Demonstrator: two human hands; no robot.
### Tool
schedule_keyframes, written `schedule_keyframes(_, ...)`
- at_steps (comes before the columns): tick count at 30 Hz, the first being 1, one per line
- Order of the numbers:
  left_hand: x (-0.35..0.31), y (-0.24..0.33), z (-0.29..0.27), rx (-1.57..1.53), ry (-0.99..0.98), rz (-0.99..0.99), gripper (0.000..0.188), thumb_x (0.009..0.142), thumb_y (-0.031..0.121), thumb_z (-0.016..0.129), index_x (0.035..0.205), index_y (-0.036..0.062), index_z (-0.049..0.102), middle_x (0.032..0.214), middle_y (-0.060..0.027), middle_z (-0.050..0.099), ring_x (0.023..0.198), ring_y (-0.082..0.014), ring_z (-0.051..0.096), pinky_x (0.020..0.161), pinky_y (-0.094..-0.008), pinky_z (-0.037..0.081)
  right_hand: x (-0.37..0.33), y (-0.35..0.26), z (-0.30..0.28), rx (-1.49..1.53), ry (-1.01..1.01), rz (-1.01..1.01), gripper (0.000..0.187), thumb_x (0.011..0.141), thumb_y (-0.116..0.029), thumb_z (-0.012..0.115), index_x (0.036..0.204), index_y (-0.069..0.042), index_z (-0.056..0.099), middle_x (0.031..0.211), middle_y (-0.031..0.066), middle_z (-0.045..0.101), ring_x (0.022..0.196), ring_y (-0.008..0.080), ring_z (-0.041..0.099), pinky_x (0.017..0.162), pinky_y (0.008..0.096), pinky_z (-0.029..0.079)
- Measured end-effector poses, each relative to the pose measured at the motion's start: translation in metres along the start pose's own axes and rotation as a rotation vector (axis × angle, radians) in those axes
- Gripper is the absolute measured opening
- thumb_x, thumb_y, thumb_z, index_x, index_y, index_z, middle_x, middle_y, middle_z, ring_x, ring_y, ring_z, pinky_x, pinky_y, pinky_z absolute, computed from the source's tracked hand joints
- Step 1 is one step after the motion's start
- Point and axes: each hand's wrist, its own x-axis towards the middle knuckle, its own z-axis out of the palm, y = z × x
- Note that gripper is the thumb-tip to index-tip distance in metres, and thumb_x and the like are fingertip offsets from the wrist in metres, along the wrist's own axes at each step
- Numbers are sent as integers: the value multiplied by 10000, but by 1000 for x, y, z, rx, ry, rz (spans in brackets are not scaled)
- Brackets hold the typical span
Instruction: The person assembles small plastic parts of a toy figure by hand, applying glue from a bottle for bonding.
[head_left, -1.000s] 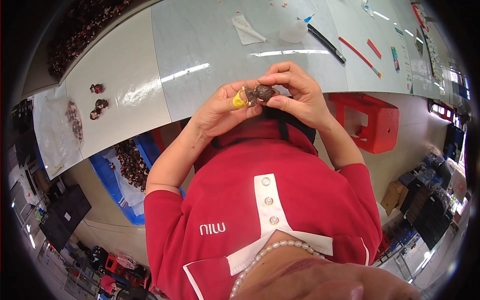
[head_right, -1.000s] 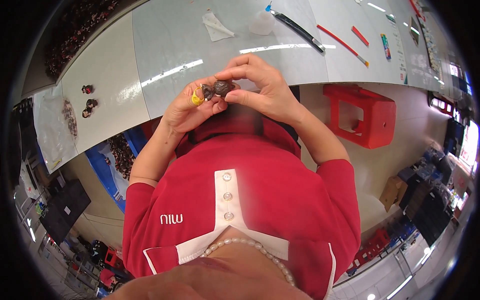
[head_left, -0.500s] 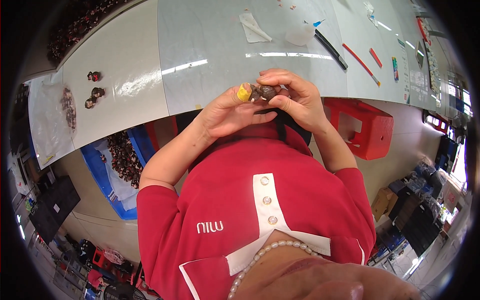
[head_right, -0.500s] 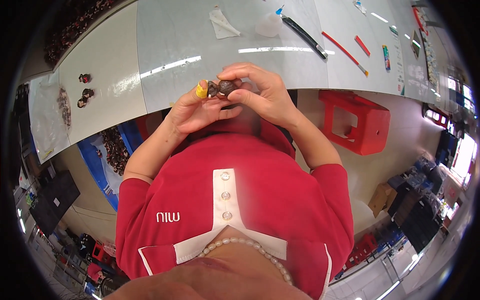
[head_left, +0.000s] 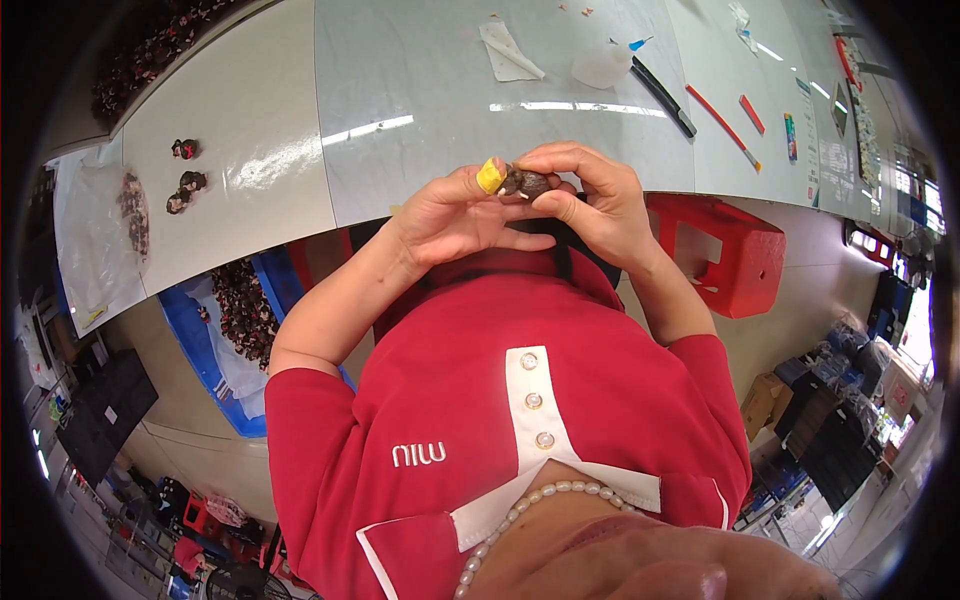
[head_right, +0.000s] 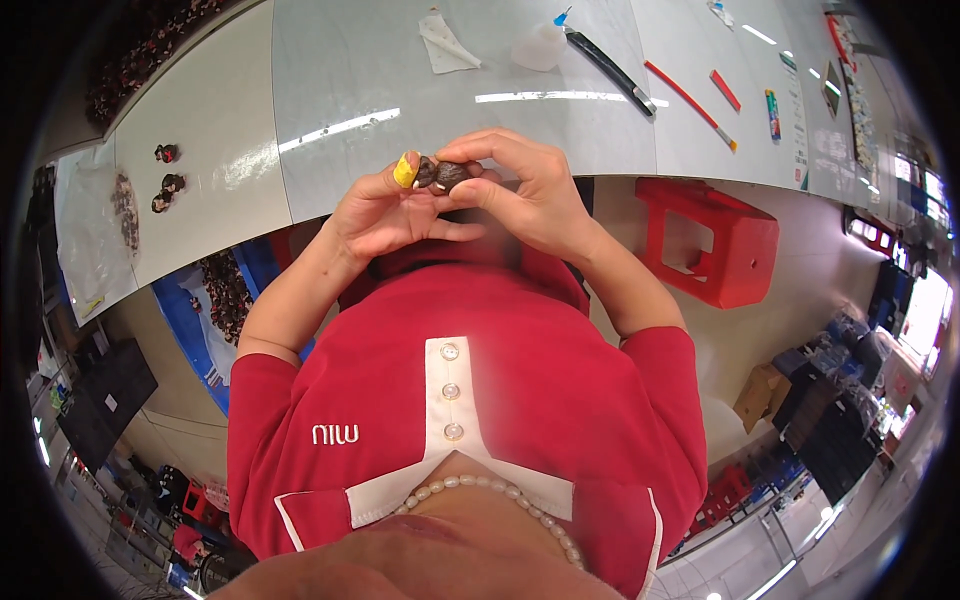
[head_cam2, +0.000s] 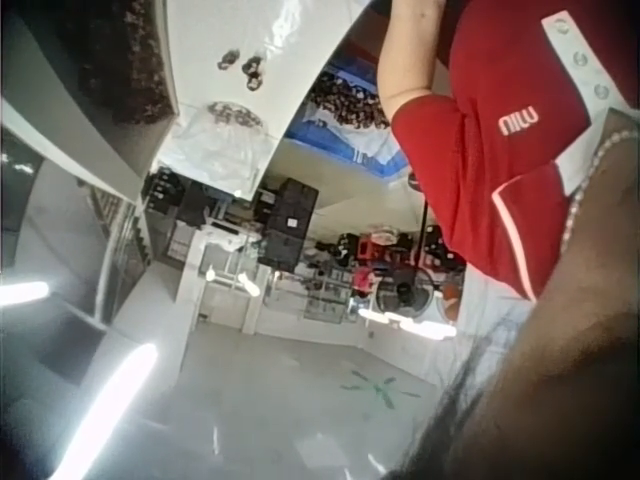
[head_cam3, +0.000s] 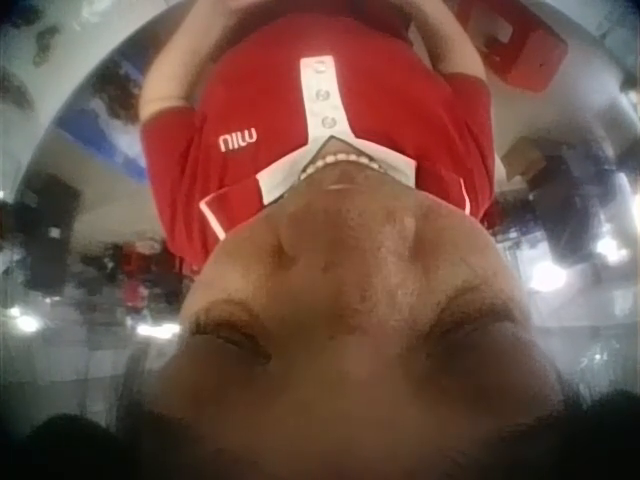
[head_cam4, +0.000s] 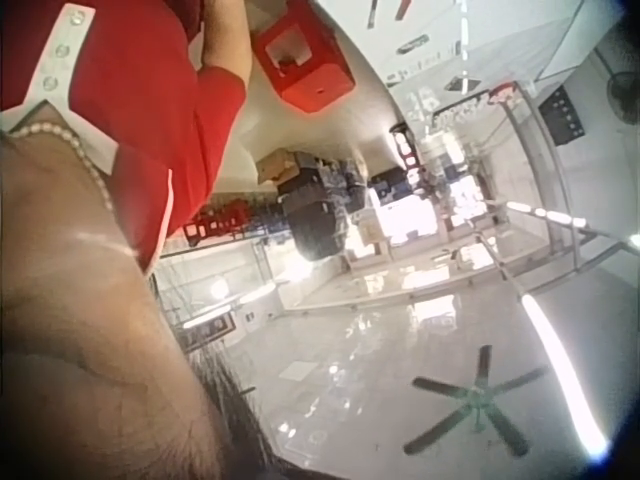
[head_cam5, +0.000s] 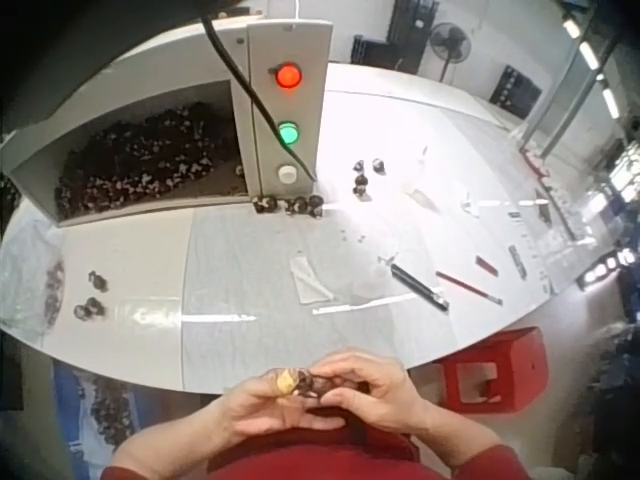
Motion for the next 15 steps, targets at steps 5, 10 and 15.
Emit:
schedule_keyframes(5, 3, -1, -4, -50, 7, 6, 422, 890, 305, 592, 1181, 7, 529, 1201, -166, 535, 1181, -314, 478, 990, -613, 357, 1, 3, -3, -56, -7, 5, 253, 829, -16, 625, 1079, 12, 599, 1071, 128, 609, 985, 197, 593, 862, 298, 478)
schedule_keyframes(10, 5, -3, 1, -72, 41, 3, 412, 898, 317, 580, 1180, 20, 531, 1224, -167, 517, 1210, -316, 447, 992, -614, 354, 2, 12, 0, 94, 82, 40, 226, 809, -27, 607, 1033, 4, 625, 994, 86, 651, 902, 167, 614, 825, 284, 483)
schedule_keyframes(15, 5, -5, 8, -119, 95, 30, 379, 891, 269, 585, 1183, 43, 500, 1231, -155, 485, 1225, -312, 431, 1004, -600, 345, 5, 12, -3, 205, 57, 114, 225, 850, -35, 581, 1063, 32, 601, 1017, 90, 643, 924, 171, 613, 847, 290, 481)
